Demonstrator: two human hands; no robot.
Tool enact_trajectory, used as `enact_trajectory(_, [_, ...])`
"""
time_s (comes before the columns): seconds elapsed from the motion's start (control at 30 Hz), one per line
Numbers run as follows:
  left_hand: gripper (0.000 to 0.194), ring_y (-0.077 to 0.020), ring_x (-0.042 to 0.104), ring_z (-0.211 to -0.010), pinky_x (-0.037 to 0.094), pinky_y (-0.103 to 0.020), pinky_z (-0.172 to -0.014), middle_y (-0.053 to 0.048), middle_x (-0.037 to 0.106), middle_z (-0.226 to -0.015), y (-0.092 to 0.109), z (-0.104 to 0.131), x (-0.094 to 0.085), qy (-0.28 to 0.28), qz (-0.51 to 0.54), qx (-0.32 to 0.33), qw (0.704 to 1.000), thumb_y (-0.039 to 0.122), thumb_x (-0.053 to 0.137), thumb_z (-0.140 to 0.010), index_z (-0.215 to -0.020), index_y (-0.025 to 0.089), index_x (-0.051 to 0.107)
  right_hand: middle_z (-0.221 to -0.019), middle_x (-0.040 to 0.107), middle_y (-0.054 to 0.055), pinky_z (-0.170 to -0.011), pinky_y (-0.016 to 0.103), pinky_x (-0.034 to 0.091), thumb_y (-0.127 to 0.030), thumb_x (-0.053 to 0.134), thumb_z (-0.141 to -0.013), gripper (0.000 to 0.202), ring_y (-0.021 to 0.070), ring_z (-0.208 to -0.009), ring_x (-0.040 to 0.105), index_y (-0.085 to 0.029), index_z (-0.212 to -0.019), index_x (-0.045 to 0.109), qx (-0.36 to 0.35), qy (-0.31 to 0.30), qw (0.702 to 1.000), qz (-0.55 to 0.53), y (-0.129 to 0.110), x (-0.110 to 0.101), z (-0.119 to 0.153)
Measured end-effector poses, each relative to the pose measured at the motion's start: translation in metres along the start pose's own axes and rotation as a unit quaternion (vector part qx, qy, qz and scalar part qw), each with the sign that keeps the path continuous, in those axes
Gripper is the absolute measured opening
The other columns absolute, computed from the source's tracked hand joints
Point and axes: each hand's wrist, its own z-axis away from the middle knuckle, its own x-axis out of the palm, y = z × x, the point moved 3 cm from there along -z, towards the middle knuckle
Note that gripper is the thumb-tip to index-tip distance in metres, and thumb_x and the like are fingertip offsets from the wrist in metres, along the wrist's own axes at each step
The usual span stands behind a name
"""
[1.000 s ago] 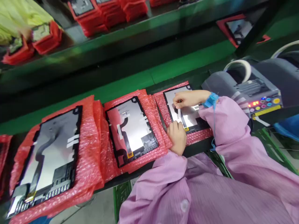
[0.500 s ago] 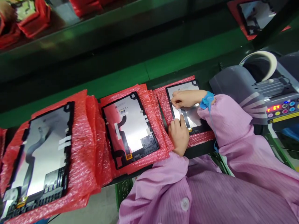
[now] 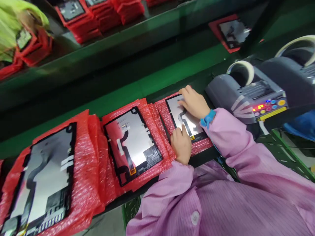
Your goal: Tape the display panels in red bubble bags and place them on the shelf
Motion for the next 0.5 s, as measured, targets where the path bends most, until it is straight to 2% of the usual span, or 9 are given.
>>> enact_trajectory(0.07, [0.034,-0.0266,0.055,-0.093,0.047,-0.038,-0.077,-0.013,0.061,-0.100,0.003,-0.005,-0.006,0.014,-0.007,-0.003,1.000,0.018,0.042,-0.098,-0.121,0.011,0.066,-0.117,0.062,0.014,-0.078,0.034,0.051,-0.035,0.048,-0.099,0.029,0.0243,-0.104,0.061,-0.016,-0.119,0.058,-0.039,0.046,0.997,-0.055,-0.012,-0.025,0.040])
enact_trajectory(0.13, [0.035,-0.0279,0.055,-0.095,0.047,-0.039,-0.079,-0.015,0.061,-0.103,0.008,-0.015,-0.010,0.033,-0.010,0.005,0.999,0.022,0.043,-0.098,-0.122,0.010,0.065,-0.102,0.066,0.009,-0.075,0.031,0.051,-0.036,0.048,-0.099,0.025,0.0191,-0.091,0.063,-0.020,-0.114,0.060,-0.045,0.135,0.985,-0.102,-0.012,-0.055,0.088])
enact_trajectory(0.17, [0.038,-0.0287,0.055,-0.097,0.048,-0.039,-0.080,-0.016,0.061,-0.107,0.012,-0.021,-0.010,0.041,-0.010,0.014,0.999,0.023,0.043,-0.098,-0.127,0.009,0.062,-0.094,0.066,0.006,-0.071,0.029,0.050,-0.035,0.050,-0.098,0.021,0.0171,-0.082,0.063,-0.021,-0.108,0.062,-0.007,0.210,0.972,-0.107,-0.002,-0.072,0.112])
enact_trajectory(0.2, [0.042,-0.0295,0.054,-0.099,0.048,-0.040,-0.081,-0.017,0.060,-0.111,0.016,-0.028,-0.010,0.046,-0.012,0.024,0.999,0.025,0.044,-0.098,-0.133,0.008,0.058,-0.087,0.064,0.005,-0.067,0.029,0.049,-0.032,0.052,-0.096,0.017,0.0157,-0.074,0.060,-0.021,-0.102,0.063,0.057,0.304,0.946,-0.095,0.015,-0.089,0.135])
enact_trajectory(0.23, [0.046,-0.0306,0.054,-0.101,0.048,-0.041,-0.081,-0.018,0.059,-0.114,0.019,-0.034,-0.009,0.046,-0.015,0.033,0.998,0.026,0.044,-0.098,-0.138,0.006,0.054,-0.084,0.063,0.004,-0.064,0.029,0.046,-0.029,0.054,-0.094,0.013,0.0148,-0.069,0.057,-0.021,-0.097,0.063,0.143,0.401,0.902,-0.069,0.038,-0.104,0.158])
enact_trajectory(0.3, [0.050,-0.0326,0.053,-0.105,0.049,-0.042,-0.082,-0.020,0.057,-0.117,0.024,-0.044,-0.006,0.036,-0.025,0.047,0.998,0.028,0.044,-0.097,-0.141,0.004,0.051,-0.085,0.062,0.007,-0.066,0.030,0.044,-0.021,0.058,-0.089,0.009,0.0155,-0.070,0.055,-0.016,-0.093,0.063,0.339,0.547,0.765,0.002,0.095,-0.128,0.198])
enact_trajectory(0.33, [0.051,-0.0332,0.053,-0.107,0.049,-0.043,-0.083,-0.020,0.057,-0.118,0.026,-0.047,-0.005,0.032,-0.027,0.051,0.998,0.028,0.044,-0.097,-0.141,0.003,0.051,-0.088,0.063,0.009,-0.072,0.031,0.044,-0.015,0.059,-0.085,0.014,0.0161,-0.074,0.056,-0.012,-0.099,0.064,0.421,0.542,0.727,0.015,0.125,-0.134,0.209])
enact_trajectory(0.4, [0.050,-0.0333,0.053,-0.108,0.050,-0.043,-0.084,-0.020,0.057,-0.117,0.026,-0.049,-0.003,0.028,-0.026,0.055,0.998,0.029,0.045,-0.097,-0.140,0.004,0.053,-0.086,0.066,0.013,-0.078,0.031,0.043,-0.012,0.058,-0.085,0.015,0.0175,-0.077,0.058,-0.009,-0.098,0.065,0.554,0.482,0.679,0.016,0.181,-0.139,0.219])
enact_trajectory(0.5, [0.050,-0.0330,0.054,-0.108,0.050,-0.043,-0.085,-0.020,0.057,-0.116,0.023,-0.049,-0.003,0.032,-0.016,0.050,0.998,0.029,0.047,-0.097,-0.140,0.005,0.054,-0.074,0.066,0.011,-0.074,0.032,0.041,-0.018,0.054,-0.090,0.014,0.0181,-0.071,0.057,-0.015,-0.079,0.062,0.599,0.401,0.692,-0.037,0.229,-0.133,0.216])
